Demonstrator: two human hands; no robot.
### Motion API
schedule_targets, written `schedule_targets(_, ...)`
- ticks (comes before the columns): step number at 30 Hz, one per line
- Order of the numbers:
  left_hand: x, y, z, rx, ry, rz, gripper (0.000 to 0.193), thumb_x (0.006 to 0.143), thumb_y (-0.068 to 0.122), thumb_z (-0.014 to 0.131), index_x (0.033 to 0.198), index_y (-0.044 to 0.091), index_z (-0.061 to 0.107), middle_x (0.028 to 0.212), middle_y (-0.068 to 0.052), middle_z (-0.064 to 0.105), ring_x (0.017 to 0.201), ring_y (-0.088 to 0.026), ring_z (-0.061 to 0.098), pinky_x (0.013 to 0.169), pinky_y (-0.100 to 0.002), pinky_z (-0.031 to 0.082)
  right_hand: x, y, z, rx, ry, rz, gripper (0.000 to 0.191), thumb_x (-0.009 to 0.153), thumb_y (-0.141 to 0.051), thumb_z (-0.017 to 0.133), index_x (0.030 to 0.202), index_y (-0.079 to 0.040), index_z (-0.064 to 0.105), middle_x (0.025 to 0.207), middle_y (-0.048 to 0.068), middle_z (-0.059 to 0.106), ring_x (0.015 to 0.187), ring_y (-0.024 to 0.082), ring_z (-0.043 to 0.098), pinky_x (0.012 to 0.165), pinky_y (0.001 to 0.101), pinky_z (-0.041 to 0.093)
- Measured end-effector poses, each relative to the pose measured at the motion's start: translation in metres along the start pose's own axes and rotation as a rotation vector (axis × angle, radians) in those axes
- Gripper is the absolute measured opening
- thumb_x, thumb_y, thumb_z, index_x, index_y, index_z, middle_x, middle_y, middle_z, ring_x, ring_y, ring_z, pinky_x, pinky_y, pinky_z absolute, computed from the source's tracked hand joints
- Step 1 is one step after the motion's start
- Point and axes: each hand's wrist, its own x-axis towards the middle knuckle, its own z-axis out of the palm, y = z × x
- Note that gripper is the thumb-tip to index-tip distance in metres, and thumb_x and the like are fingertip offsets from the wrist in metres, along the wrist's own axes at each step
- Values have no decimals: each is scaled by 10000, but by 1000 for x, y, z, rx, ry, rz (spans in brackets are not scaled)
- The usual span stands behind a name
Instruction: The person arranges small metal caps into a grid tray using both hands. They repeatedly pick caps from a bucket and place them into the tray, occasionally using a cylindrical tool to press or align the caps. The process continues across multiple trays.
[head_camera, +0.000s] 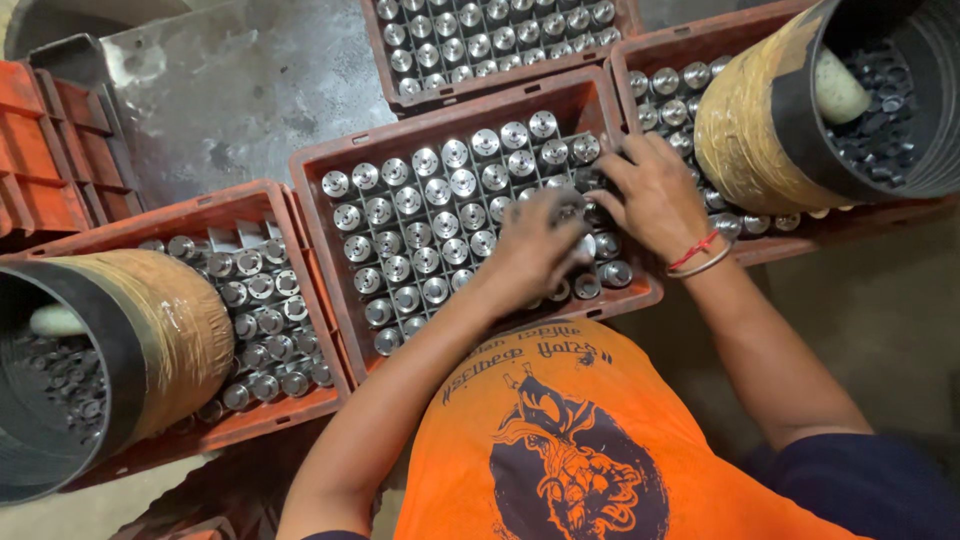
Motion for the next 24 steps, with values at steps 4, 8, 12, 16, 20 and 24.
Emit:
schedule_targets(4,3,-1,-17,-1455,38,-431,453,1108,475,462,1281,59,514,1308,-182,668,1208,-343,675,1068,-490,546,-2,5,2,-54,-103,-137,275,806,-143,769,1057,-59,692,1041,129,632,1061,340,586,922,421,515)
schedule_targets(8,14,8,-23,-709,-80,-560,464,1045,364,541,1348,47,391,978,-246,702,893,-395,708,803,-488,549,5,10,7,-285,-178,-292,203,844,-90,742,1030,-82,662,1041,81,635,1157,299,586,1059,358,516)
schedule_targets(12,14,27,-16,-164,-175,-452,483,956,214,605,1303,-23,367,796,-259,685,701,-451,699,624,-512,541,14,11,7,-147,-165,-213,244,871,-136,758,1088,-77,666,1140,97,608,1188,319,546,1028,423,485)
schedule_targets(16,9,34,-4,67,-105,-165,241,903,0,578,1129,-32,501,909,-260,633,753,-441,694,657,-502,568,10,7,5,-70,-82,-74,279,818,-275,814,956,-61,698,1395,170,515,1343,416,426,1071,566,406)
schedule_targets(20,11,28,5,48,-154,-63,208,834,-3,601,1036,-41,566,1059,-300,604,712,-423,697,612,-485,576,-8,3,7,-191,-165,47,276,801,-294,836,921,-65,740,1604,166,395,1459,462,301,1150,645,328)
schedule_targets(24,13,30,7,104,-247,-62,169,877,11,595,1040,-36,587,1137,-278,586,808,-401,714,680,-460,598,-21,9,12,-65,-205,89,275,756,-291,851,923,-88,772,1644,171,327,1472,500,253,1123,668,296)
